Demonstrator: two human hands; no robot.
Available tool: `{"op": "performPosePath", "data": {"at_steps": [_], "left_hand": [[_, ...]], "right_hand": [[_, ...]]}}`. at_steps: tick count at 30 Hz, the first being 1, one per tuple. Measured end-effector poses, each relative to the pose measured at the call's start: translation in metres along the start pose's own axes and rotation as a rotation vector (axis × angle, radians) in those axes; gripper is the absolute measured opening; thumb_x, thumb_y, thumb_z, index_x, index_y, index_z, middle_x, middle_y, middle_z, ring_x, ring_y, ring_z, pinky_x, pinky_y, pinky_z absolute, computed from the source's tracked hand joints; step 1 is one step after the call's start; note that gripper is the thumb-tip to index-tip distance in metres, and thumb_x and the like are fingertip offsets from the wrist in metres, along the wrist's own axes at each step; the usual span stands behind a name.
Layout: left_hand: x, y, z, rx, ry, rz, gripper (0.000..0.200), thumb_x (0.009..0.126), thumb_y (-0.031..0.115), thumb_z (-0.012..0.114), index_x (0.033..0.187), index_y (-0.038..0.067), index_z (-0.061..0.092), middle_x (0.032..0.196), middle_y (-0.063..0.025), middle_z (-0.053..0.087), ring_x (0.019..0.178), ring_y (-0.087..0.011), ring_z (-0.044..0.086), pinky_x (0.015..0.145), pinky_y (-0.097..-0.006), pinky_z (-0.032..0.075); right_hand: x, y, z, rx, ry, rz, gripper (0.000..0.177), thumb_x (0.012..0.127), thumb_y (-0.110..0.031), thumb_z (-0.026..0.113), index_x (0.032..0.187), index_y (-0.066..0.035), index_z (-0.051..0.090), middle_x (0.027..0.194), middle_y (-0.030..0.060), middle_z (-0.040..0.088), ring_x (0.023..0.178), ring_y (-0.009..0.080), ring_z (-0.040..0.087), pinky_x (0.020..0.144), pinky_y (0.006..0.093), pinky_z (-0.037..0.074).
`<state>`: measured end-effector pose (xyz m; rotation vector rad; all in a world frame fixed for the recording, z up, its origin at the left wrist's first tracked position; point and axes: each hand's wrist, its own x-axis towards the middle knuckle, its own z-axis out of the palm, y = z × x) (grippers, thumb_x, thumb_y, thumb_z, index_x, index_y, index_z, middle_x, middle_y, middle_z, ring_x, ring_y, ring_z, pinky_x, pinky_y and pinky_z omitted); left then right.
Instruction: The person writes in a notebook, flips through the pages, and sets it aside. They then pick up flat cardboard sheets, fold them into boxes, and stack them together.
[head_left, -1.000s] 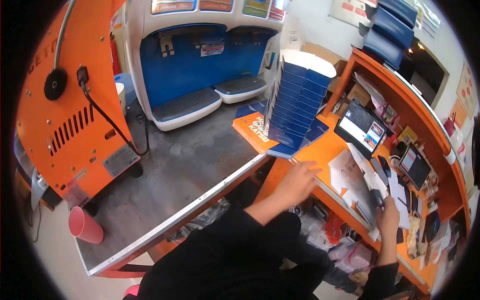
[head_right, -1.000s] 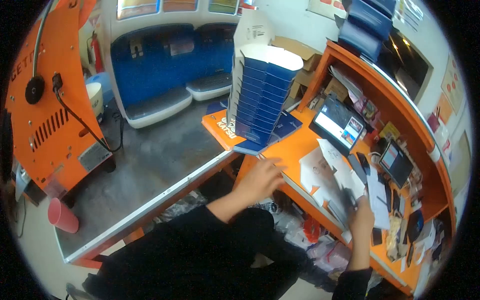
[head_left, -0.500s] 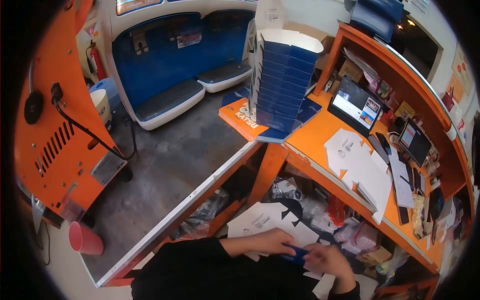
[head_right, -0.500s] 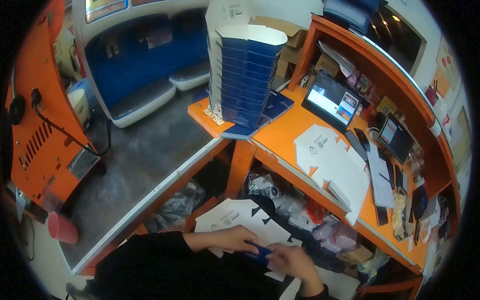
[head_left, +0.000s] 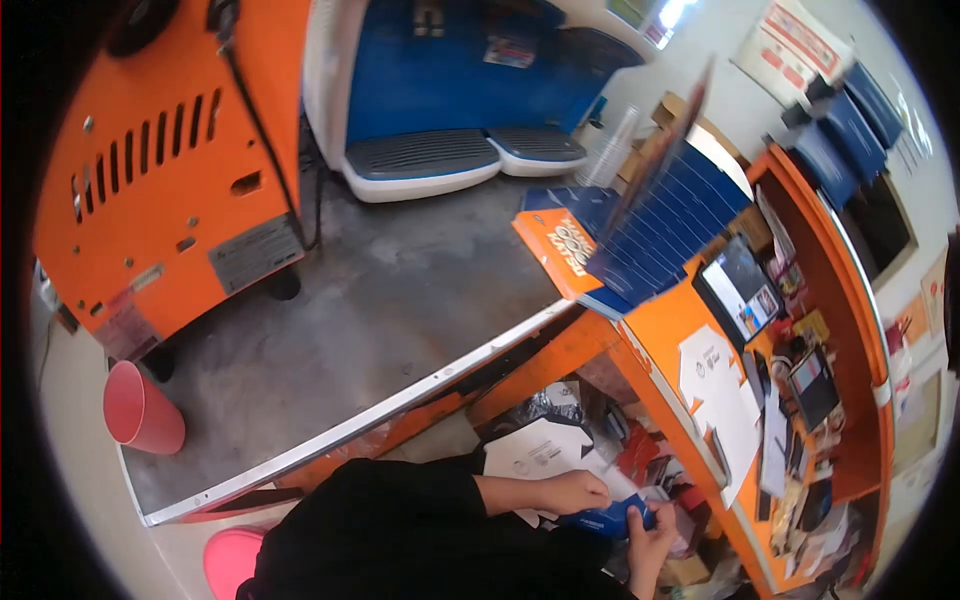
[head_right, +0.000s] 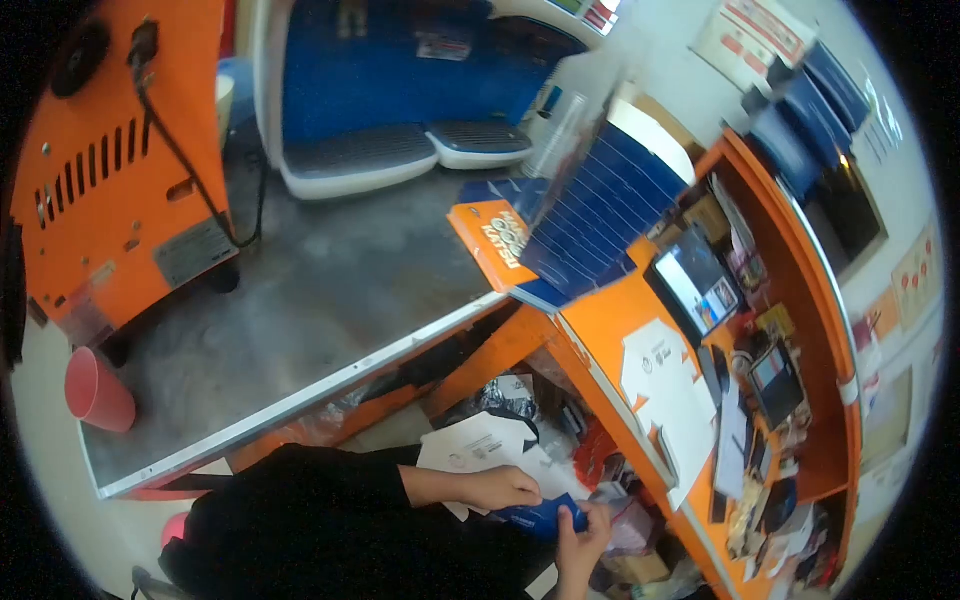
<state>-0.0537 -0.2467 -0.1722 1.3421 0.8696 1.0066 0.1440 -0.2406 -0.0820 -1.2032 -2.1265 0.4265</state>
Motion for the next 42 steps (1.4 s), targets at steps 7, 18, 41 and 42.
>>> {"op": "performPosePath", "data": {"at_steps": [7,18,41,42], "left_hand": [[-0.018,0.032,-0.015,0.034,-0.139,0.115,0.022,0.089,0.017,0.058,0.094,0.0,0.07,0.08,-0.0117,0.069,0.074,-0.0161,0.064,0.071,-0.0309,0.049],[-0.032,0.03,-0.023,-0.053,-0.758,0.102,0.028,0.099,0.024,0.056,0.106,-0.001,0.068,0.087,-0.0045,0.069,0.082,-0.011,0.061,0.077,-0.0283,0.05],[-0.016,0.088,0.033,0.116,0.003,-0.241,0.027,0.1,0.018,0.054,0.116,-0.001,0.063,0.101,-0.0049,0.067,0.091,-0.0059,0.058,0.08,-0.0232,0.048],[-0.016,0.096,0.036,0.194,-0.012,-0.264,0.027,0.1,0.018,0.054,0.117,-0.001,0.063,0.1,-0.0052,0.067,0.09,-0.0055,0.057,0.08,-0.0233,0.047]], "right_hand": [[0.002,-0.048,-0.016,-0.046,-0.441,-0.074,0.022,0.092,-0.029,0.068,0.107,-0.012,0.067,0.095,0.009,0.069,0.098,0.0269,0.057,0.092,0.039,0.039],[-0.022,-0.022,0.002,0.729,0.13,0.382,0.057,0.097,-0.026,0.056,0.143,0.003,0.037,0.144,0.0216,0.044,0.123,0.029,0.052,0.105,0.0403,0.04],[-0.031,-0.038,-0.001,0.136,0.316,0.06,0.039,0.087,-0.008,0.062,0.125,-0.003,0.065,0.13,0.0226,0.052,0.112,0.0353,0.056,0.097,0.0421,0.044],[-0.034,-0.037,0.001,0.094,0.308,0.038,0.041,0.087,-0.008,0.062,0.127,-0.002,0.062,0.131,0.0225,0.052,0.113,0.0351,0.055,0.098,0.0421,0.042]]}}
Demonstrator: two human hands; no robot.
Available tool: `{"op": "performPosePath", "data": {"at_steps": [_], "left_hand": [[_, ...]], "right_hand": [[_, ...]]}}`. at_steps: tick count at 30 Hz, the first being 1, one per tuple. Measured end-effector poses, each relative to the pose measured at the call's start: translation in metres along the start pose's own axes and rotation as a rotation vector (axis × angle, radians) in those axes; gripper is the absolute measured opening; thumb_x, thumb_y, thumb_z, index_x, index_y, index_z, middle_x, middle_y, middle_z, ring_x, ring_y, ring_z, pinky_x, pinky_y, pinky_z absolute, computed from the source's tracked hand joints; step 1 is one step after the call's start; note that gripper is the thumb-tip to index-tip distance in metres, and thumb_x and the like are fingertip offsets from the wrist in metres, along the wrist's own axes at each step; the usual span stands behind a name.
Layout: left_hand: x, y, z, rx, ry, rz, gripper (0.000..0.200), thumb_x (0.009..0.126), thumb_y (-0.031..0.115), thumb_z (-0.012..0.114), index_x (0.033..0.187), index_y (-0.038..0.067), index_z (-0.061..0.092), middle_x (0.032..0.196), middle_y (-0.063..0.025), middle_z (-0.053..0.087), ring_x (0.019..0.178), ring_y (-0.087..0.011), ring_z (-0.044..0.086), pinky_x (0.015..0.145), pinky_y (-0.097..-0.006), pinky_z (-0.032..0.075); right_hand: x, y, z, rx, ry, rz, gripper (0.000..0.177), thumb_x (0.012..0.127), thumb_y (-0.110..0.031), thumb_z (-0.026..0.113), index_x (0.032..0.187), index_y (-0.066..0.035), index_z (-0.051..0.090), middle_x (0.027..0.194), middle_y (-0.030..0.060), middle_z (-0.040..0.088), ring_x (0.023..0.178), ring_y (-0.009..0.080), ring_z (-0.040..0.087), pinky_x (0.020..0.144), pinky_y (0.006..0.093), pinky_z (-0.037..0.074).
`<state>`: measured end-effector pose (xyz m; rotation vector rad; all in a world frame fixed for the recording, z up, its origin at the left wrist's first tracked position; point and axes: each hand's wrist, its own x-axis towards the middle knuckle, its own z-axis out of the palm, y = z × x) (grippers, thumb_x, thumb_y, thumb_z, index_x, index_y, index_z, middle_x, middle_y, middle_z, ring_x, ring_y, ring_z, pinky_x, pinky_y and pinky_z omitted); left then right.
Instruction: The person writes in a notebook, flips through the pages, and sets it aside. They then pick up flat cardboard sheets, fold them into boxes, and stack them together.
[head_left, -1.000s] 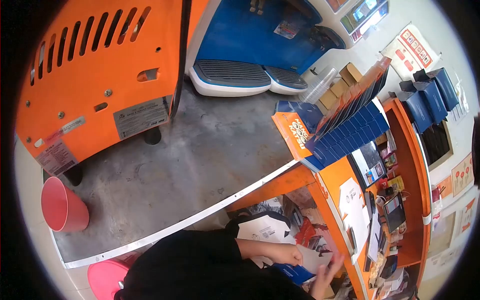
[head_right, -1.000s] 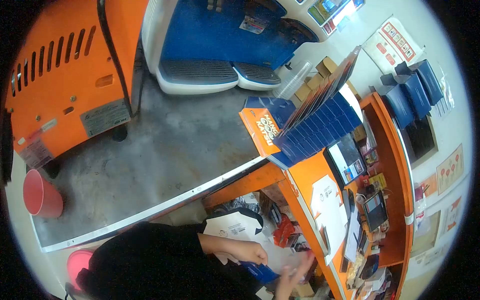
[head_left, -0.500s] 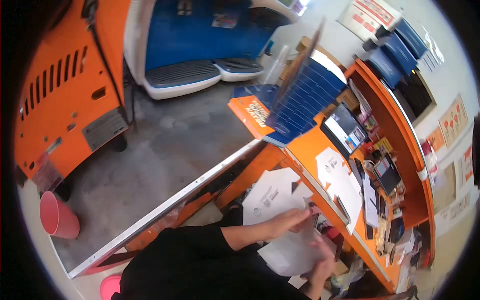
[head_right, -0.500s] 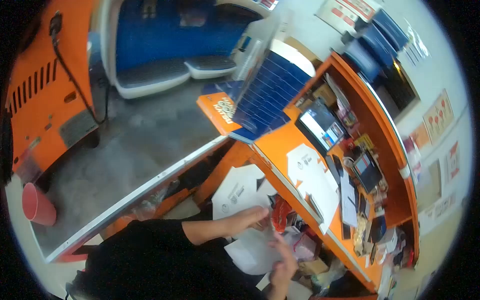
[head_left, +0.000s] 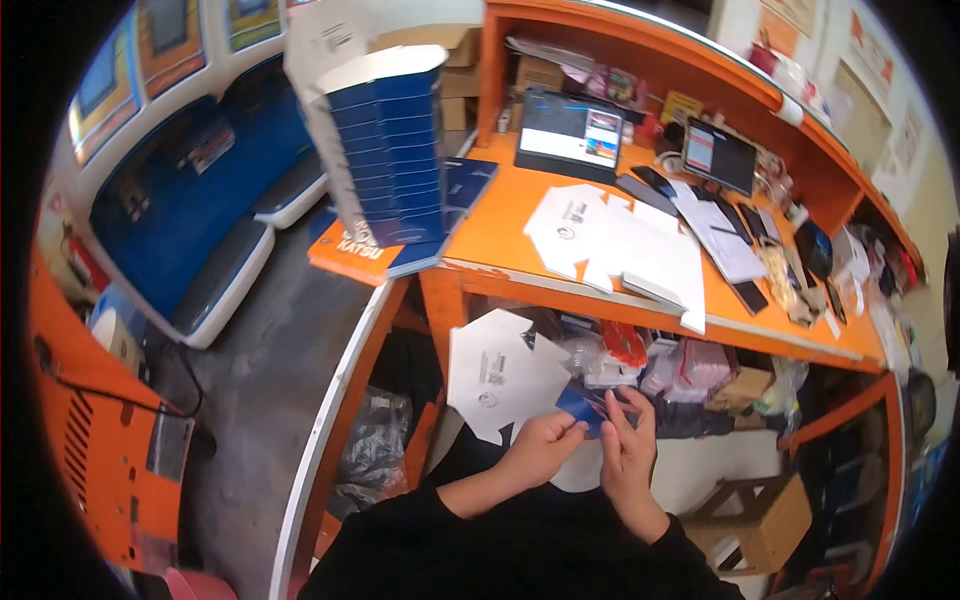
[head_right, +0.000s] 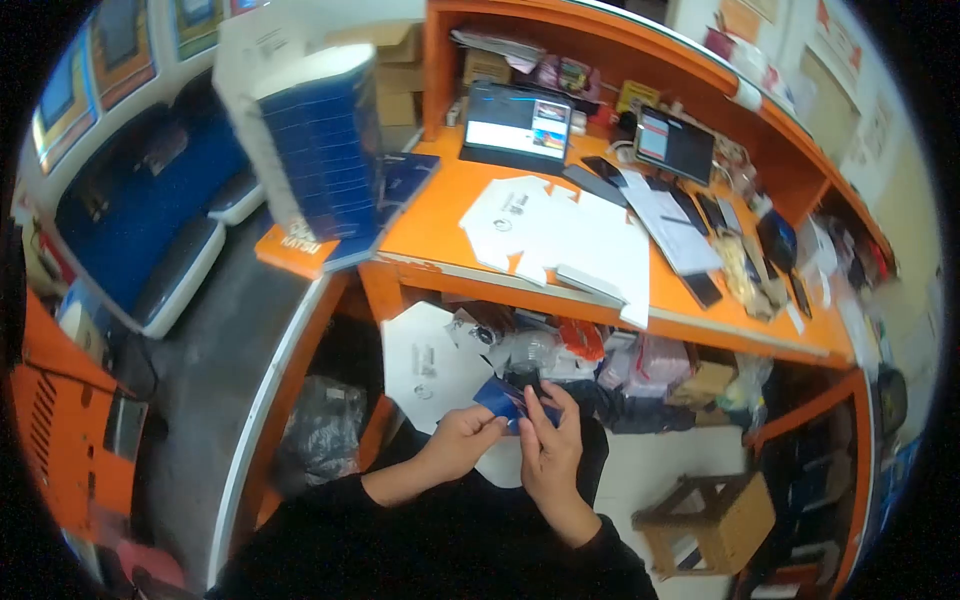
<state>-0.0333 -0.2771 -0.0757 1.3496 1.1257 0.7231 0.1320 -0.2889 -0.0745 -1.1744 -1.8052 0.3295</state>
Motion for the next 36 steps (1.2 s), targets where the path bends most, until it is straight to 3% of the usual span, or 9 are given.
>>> {"op": "performPosePath", "data": {"at_steps": [6,10,18,19,22,23,29,33,36], "left_hand": [[-0.009,0.004,0.011,-0.161,0.136,0.357,0.024,0.099,0.019,0.056,0.112,0.002,0.066,0.092,-0.0067,0.068,0.086,-0.0097,0.06,0.077,-0.0275,0.05],[-0.02,-0.004,-0.024,0.074,-0.076,0.153,0.025,0.1,0.021,0.055,0.11,0.001,0.065,0.087,-0.0051,0.068,0.081,-0.0087,0.06,0.074,-0.0258,0.049],[-0.039,-0.058,-0.026,-0.122,-0.147,-0.154,0.033,0.102,0.031,0.053,0.115,0.002,0.062,0.093,-0.0028,0.066,0.085,-0.0068,0.058,0.077,-0.0236,0.047],[-0.041,-0.057,-0.028,-0.131,-0.174,-0.177,0.034,0.102,0.031,0.053,0.116,0.002,0.062,0.094,-0.0032,0.066,0.086,-0.0073,0.058,0.078,-0.024,0.047],[-0.04,-0.055,-0.028,-0.112,-0.228,-0.193,0.036,0.102,0.033,0.052,0.119,0.002,0.059,0.096,-0.0047,0.065,0.088,-0.0092,0.059,0.08,-0.0255,0.047],[-0.039,-0.055,-0.025,-0.075,-0.228,-0.173,0.036,0.102,0.033,0.052,0.119,0.002,0.059,0.095,-0.0055,0.066,0.088,-0.0101,0.059,0.08,-0.0262,0.047],[-0.028,-0.039,-0.018,0.168,-0.332,-0.112,0.039,0.1,0.038,0.054,0.125,0.008,0.056,0.091,-0.0143,0.067,0.083,-0.0237,0.067,0.079,-0.033,0.049],[-0.022,-0.018,-0.017,0.425,-0.494,-0.03,0.042,0.096,0.04,0.059,0.128,0.011,0.054,0.087,-0.0158,0.068,0.08,-0.0302,0.069,0.075,-0.0366,0.051],[-0.018,-0.027,-0.019,0.401,-0.484,0.059,0.042,0.095,0.038,0.062,0.127,0.012,0.055,0.083,-0.0151,0.068,0.078,-0.0281,0.069,0.072,-0.0356,0.05]], "right_hand": [[-0.025,0.012,0.013,0.197,0.026,-0.151,0.049,0.101,-0.022,0.047,0.141,0.006,0.045,0.13,0.0201,0.05,0.111,0.0302,0.054,0.092,0.0396,0.044],[-0.026,0.018,0.014,0.761,0.096,0.395,0.053,0.105,-0.024,0.036,0.15,0.005,0.029,0.124,0.0118,0.048,0.09,0.0134,0.056,0.066,0.024,0.046],[-0.035,0.074,0.002,0.67,-0.299,0.234,0.05,0.089,-0.013,0.069,0.137,-0.006,0.056,0.093,0.0029,0.051,0.08,0.0099,0.051,0.065,0.0228,0.045],[-0.028,0.067,-0.009,0.776,-0.388,0.406,0.047,0.084,-0.012,0.074,0.13,-0.008,0.063,0.087,0.0029,0.053,0.075,0.0103,0.052,0.065,0.0252,0.045],[-0.015,0.075,-0.015,0.681,-0.362,0.138,0.041,0.081,-0.007,0.076,0.121,-0.009,0.069,0.08,0.002,0.055,0.068,0.0111,0.051,0.062,0.0264,0.045],[-0.015,0.07,-0.018,0.536,-0.341,0.296,0.027,0.076,-0.006,0.079,0.103,-0.007,0.075,0.074,0.002,0.057,0.069,0.013,0.055,0.061,0.0285,0.046],[-0.015,0.03,-0.018,0.127,-0.223,0.193,0.011,0.075,-0.007,0.076,0.082,-0.006,0.068,0.072,0.007,0.057,0.065,0.0207,0.063,0.055,0.0326,0.049],[-0.011,0.022,-0.027,0.063,-0.529,-0.152,0.013,0.081,-0.009,0.071,0.08,-0.006,0.058,0.08,0.0081,0.055,0.067,0.0252,0.064,0.056,0.036,0.051],[-0.003,0.028,-0.029,0.167,-0.538,-0.11,0.014,0.08,-0.013,0.073,0.083,-0.007,0.061,0.083,0.0079,0.056,0.066,0.0245,0.064,0.056,0.0357,0.051]]}}
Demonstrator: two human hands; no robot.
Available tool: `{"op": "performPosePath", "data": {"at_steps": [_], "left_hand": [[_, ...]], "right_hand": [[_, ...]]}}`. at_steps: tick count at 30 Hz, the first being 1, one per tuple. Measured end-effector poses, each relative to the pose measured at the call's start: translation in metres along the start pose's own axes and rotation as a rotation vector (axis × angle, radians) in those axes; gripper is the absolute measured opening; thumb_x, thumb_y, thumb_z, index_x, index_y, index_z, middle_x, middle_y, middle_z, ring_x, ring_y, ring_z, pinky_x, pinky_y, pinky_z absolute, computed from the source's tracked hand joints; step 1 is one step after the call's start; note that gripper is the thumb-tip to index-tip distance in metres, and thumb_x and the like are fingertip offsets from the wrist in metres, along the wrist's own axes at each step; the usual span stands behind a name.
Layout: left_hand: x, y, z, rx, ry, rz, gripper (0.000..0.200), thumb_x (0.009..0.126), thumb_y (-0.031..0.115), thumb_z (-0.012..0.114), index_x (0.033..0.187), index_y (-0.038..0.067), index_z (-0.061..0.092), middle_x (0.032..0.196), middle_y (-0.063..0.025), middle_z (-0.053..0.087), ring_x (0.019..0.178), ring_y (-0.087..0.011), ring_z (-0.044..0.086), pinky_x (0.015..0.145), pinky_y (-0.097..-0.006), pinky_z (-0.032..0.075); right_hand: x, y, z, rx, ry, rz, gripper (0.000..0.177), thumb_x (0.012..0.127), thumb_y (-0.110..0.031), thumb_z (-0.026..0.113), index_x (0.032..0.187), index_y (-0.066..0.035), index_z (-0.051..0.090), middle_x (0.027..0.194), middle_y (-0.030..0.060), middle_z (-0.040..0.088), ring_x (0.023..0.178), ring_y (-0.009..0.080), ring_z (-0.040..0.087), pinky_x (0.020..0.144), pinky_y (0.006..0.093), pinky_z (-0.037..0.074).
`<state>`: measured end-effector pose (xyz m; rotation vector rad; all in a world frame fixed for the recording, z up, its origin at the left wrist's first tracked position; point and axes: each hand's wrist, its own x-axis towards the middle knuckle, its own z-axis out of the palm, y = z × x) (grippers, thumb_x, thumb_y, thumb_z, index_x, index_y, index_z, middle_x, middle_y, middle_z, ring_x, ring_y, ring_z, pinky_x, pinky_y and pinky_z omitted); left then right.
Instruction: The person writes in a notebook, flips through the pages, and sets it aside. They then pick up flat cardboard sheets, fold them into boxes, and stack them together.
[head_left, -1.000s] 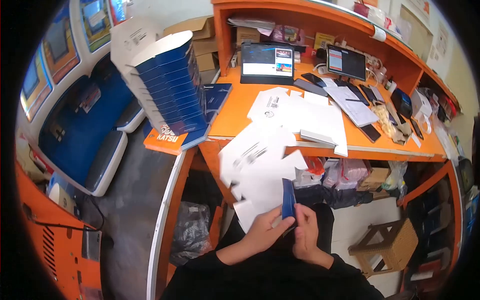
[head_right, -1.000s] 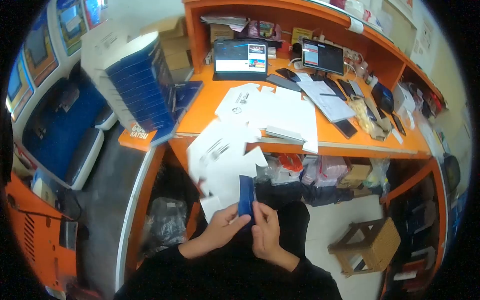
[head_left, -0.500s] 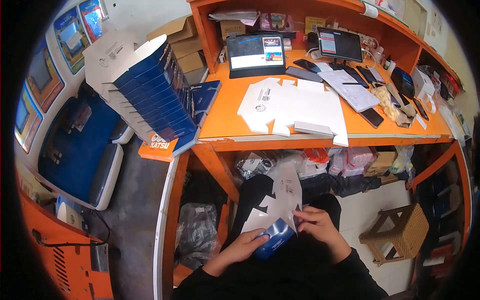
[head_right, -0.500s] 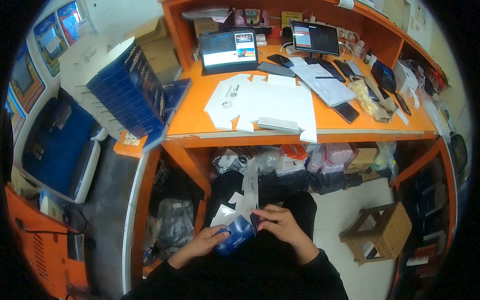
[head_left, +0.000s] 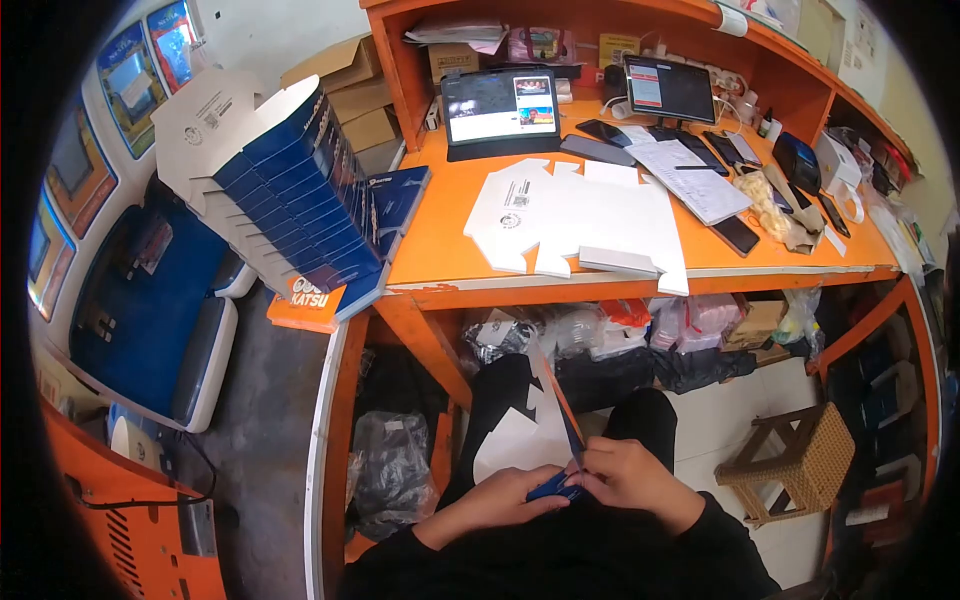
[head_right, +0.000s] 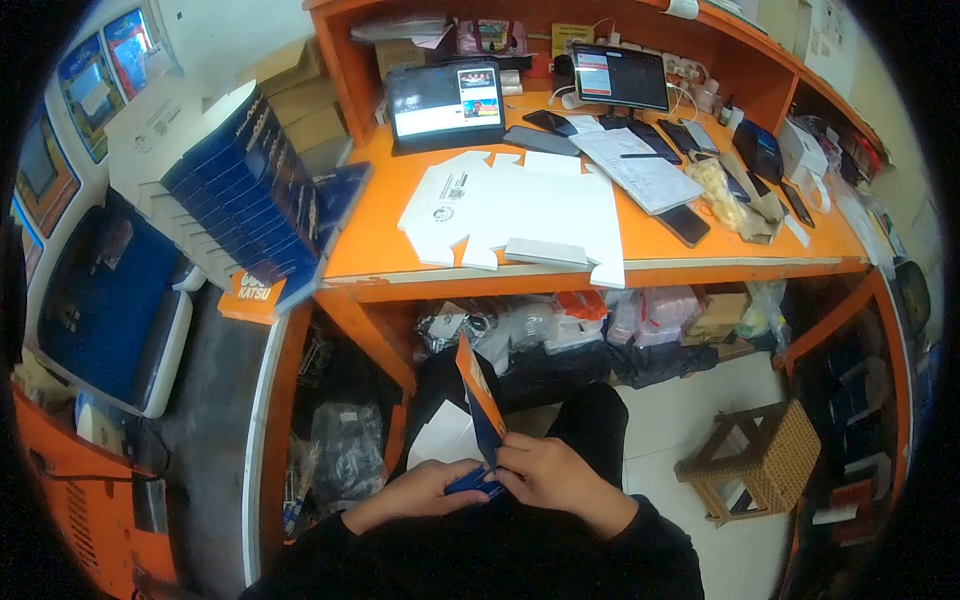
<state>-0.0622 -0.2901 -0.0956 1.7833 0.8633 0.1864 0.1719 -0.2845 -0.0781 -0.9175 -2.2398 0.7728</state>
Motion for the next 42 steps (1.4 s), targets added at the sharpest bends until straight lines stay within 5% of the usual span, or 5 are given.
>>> {"op": "performPosePath", "data": {"at_steps": [6,9,19,30,42], "left_hand": [[0.033,-0.022,-0.015,-0.309,0.011,0.463,0.046,0.093,0.028,0.069,0.131,0.006,0.057,0.097,-0.0086,0.07,0.089,-0.0144,0.066,0.081,-0.0288,0.052],[0.083,-0.058,-0.03,-0.687,-0.108,0.262,0.039,0.092,0.024,0.069,0.123,0.001,0.061,0.105,-0.004,0.068,0.095,-0.0098,0.062,0.085,-0.0266,0.05],[0.203,-0.155,-0.03,-1.271,0.309,-0.393,0.049,0.093,0.039,0.064,0.126,0.003,0.059,0.11,-0.0094,0.066,0.096,-0.0191,0.063,0.087,-0.0347,0.05],[0.263,-0.191,-0.039,-0.588,0.432,-0.225,0.039,0.097,0.032,0.056,0.116,-0.002,0.058,0.117,-0.0141,0.061,0.11,-0.0226,0.055,0.097,-0.0382,0.041],[0.276,-0.189,-0.041,-0.605,0.428,-0.299,0.041,0.097,0.033,0.054,0.119,-0.002,0.058,0.12,-0.0145,0.06,0.112,-0.0232,0.054,0.097,-0.0384,0.042]], "right_hand": [[0.036,-0.028,-0.111,0.372,-0.143,-0.283,0.016,0.082,-0.021,0.078,0.08,-0.007,0.072,0.073,0.0065,0.064,0.062,0.0203,0.063,0.052,0.03,0.046],[0.063,-0.032,-0.156,0.47,0.161,-0.406,0.029,0.083,-0.03,0.077,0.07,-0.006,0.07,0.056,0.0049,0.059,0.045,0.0159,0.055,0.044,0.0295,0.04],[0.32,0.095,-0.184,-1.039,0.235,-0.129,0.035,0.086,-0.013,0.065,0.121,-0.01,0.062,0.112,0.0106,0.063,0.104,0.027,0.057,0.086,0.0403,0.045],[0.489,0.28,-0.177,-1.49,0.318,-0.009,0.085,0.08,-0.003,0.065,0.149,-0.041,0.034,0.156,0.0094,0.029,0.136,0.0342,0.036,0.104,0.0569,0.031],[0.488,0.296,-0.181,-1.447,0.297,0.036,0.07,0.09,-0.004,0.056,0.145,-0.044,0.039,0.155,0.0061,0.03,0.14,0.031,0.031,0.109,0.061,0.024]]}}
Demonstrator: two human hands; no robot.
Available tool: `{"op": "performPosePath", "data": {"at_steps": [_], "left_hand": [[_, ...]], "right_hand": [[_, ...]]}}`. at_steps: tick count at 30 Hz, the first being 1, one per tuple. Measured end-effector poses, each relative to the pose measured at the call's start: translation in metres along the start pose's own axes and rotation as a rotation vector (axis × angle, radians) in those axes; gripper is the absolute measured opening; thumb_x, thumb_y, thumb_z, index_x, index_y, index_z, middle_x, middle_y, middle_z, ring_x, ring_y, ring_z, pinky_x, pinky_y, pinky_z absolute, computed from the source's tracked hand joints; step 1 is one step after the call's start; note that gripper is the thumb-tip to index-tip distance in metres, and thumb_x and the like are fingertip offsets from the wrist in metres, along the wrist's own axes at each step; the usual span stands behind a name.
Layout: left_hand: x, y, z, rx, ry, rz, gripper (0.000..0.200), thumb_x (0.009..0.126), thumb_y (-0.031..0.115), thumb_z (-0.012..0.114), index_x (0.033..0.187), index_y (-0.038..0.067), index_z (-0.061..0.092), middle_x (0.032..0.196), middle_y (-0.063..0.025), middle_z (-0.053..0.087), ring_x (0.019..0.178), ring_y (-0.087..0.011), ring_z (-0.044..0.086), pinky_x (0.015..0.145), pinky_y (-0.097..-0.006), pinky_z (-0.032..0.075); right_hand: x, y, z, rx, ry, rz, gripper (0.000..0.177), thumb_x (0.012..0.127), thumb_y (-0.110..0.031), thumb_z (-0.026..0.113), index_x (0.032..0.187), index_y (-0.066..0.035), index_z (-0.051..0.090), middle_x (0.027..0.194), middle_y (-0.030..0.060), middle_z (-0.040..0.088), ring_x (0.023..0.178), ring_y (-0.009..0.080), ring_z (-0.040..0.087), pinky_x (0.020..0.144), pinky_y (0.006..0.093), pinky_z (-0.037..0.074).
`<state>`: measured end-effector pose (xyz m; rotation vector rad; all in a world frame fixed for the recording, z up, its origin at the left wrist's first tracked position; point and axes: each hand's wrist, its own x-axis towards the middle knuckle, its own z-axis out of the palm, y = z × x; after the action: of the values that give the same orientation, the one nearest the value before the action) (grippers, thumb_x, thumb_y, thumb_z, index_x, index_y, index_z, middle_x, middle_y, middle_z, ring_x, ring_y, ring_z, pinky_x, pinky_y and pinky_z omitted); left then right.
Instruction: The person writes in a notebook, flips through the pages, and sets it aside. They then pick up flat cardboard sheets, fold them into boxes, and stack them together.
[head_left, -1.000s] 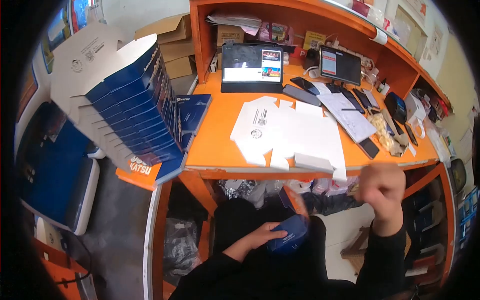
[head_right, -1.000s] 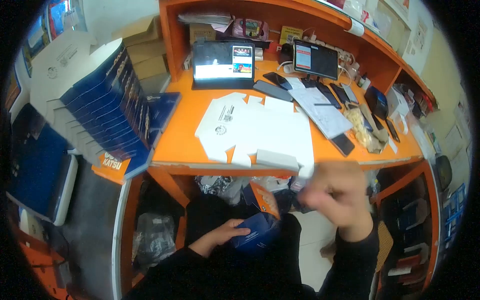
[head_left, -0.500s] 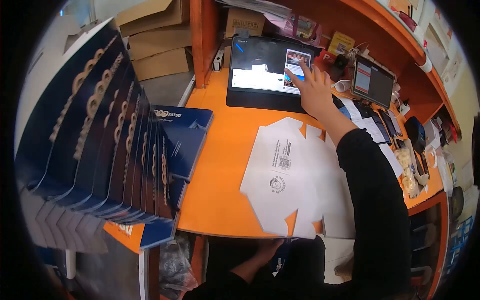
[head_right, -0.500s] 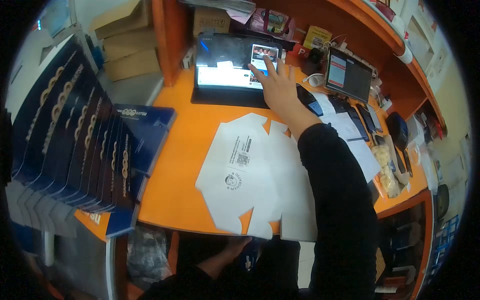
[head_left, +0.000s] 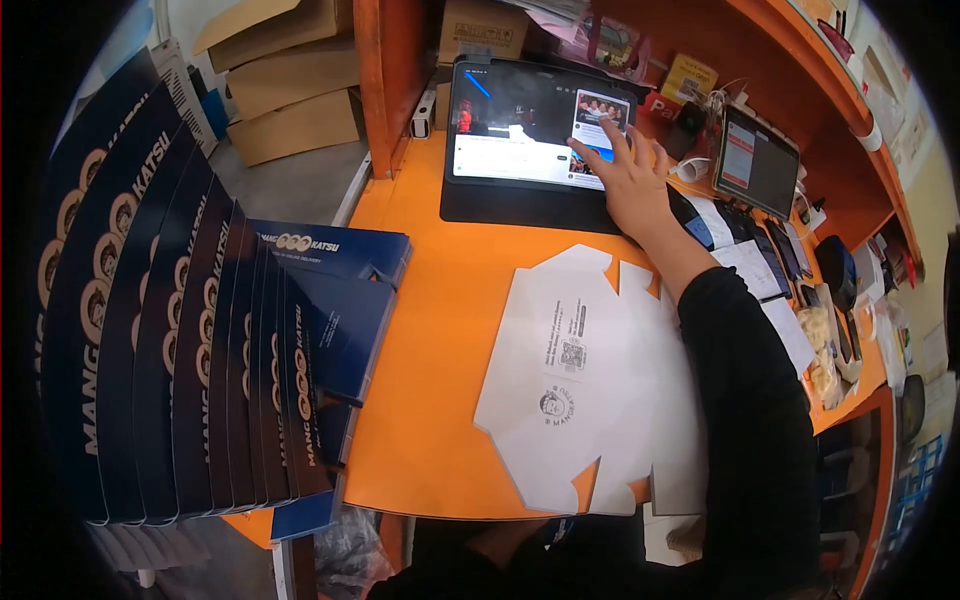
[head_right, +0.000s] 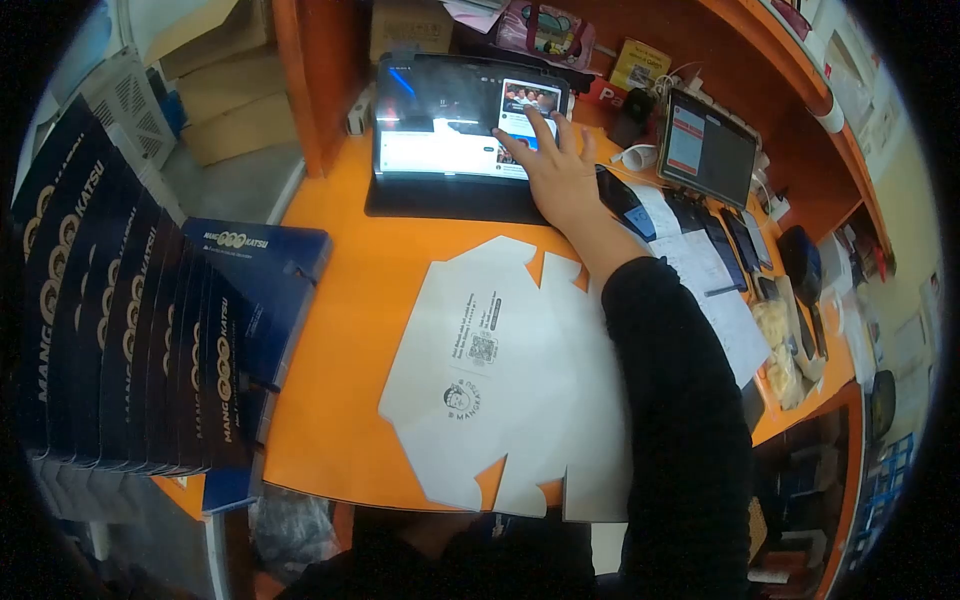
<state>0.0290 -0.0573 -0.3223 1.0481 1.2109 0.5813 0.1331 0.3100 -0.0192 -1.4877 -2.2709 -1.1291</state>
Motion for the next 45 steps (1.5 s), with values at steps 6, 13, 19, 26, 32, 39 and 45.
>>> {"op": "performPosePath", "data": {"at_steps": [6,13,19,26,32,39,45], "left_hand": [[0.002,-0.001,0.0,0.009,0.008,0.003,0.042,0.097,0.033,0.054,0.12,-0.001,0.058,0.121,-0.0147,0.06,0.114,-0.0236,0.054,0.098,-0.0385,0.042],[0.006,-0.007,0.001,-0.003,0.032,0.026,0.043,0.097,0.033,0.053,0.122,-0.001,0.058,0.122,-0.0149,0.059,0.115,-0.024,0.053,0.098,-0.0386,0.042],[0.019,-0.027,0.002,-0.116,0.076,0.059,0.044,0.097,0.034,0.052,0.123,-0.001,0.058,0.123,-0.0151,0.059,0.116,-0.0243,0.053,0.098,-0.0387,0.042],[-0.002,-0.044,0.016,-0.119,0.046,0.19,0.041,0.1,0.034,0.05,0.121,-0.001,0.057,0.109,-0.0189,0.065,0.102,-0.0298,0.062,0.089,-0.0384,0.047],[-0.093,-0.006,0.062,0.519,-0.204,0.422,0.037,0.1,0.034,0.05,0.119,0.002,0.055,0.092,-0.0218,0.066,0.084,-0.034,0.065,0.075,-0.0427,0.05],[-0.155,0.044,0.08,0.887,-0.52,0.643,0.031,0.097,0.032,0.052,0.117,0.009,0.06,0.099,-0.0199,0.066,0.093,-0.0388,0.063,0.079,-0.0477,0.049],[-0.186,0.086,0.013,0.974,0.385,0.942,0.032,0.079,0.019,0.069,0.109,0.006,0.065,0.12,-0.0137,0.058,0.112,-0.0353,0.053,0.091,-0.0484,0.041]], "right_hand": [[0.002,-0.007,0.0,-0.013,0.009,0.008,0.068,0.091,-0.005,0.054,0.145,-0.045,0.039,0.154,0.0058,0.031,0.139,0.0304,0.032,0.109,0.0585,0.025],[-0.003,0.0,-0.053,0.253,-0.007,0.061,0.065,0.085,-0.002,0.057,0.143,-0.031,0.046,0.142,0.0076,0.046,0.13,0.029,0.043,0.104,0.053,0.032],[-0.106,0.005,-0.193,0.857,0.051,-0.219,0.022,0.085,-0.008,0.061,0.102,-0.015,0.072,0.073,0.0028,0.065,0.063,0.0233,0.064,0.055,0.0334,0.048],[-0.352,-0.03,-0.258,1.088,0.121,-0.012,0.02,0.077,-0.007,0.066,0.096,-0.01,0.071,0.061,0.0013,0.055,0.05,0.0164,0.055,0.05,0.0268,0.043],[-0.512,-0.107,-0.212,1.819,-0.591,1.671,0.048,0.09,-0.027,0.065,0.13,-0.007,0.048,0.116,0.0123,0.058,0.103,0.0258,0.058,0.093,0.0378,0.046],[-0.586,-0.137,-0.21,2.109,-0.436,1.718,0.04,0.091,-0.028,0.065,0.12,-0.008,0.047,0.114,0.0127,0.057,0.101,0.0273,0.061,0.09,0.041,0.051],[-0.577,-0.098,-0.233,2.055,-0.163,1.144,0.054,0.089,-0.022,0.068,0.134,-0.007,0.042,0.123,0.0129,0.057,0.113,0.0229,0.059,0.098,0.0366,0.05]]}}
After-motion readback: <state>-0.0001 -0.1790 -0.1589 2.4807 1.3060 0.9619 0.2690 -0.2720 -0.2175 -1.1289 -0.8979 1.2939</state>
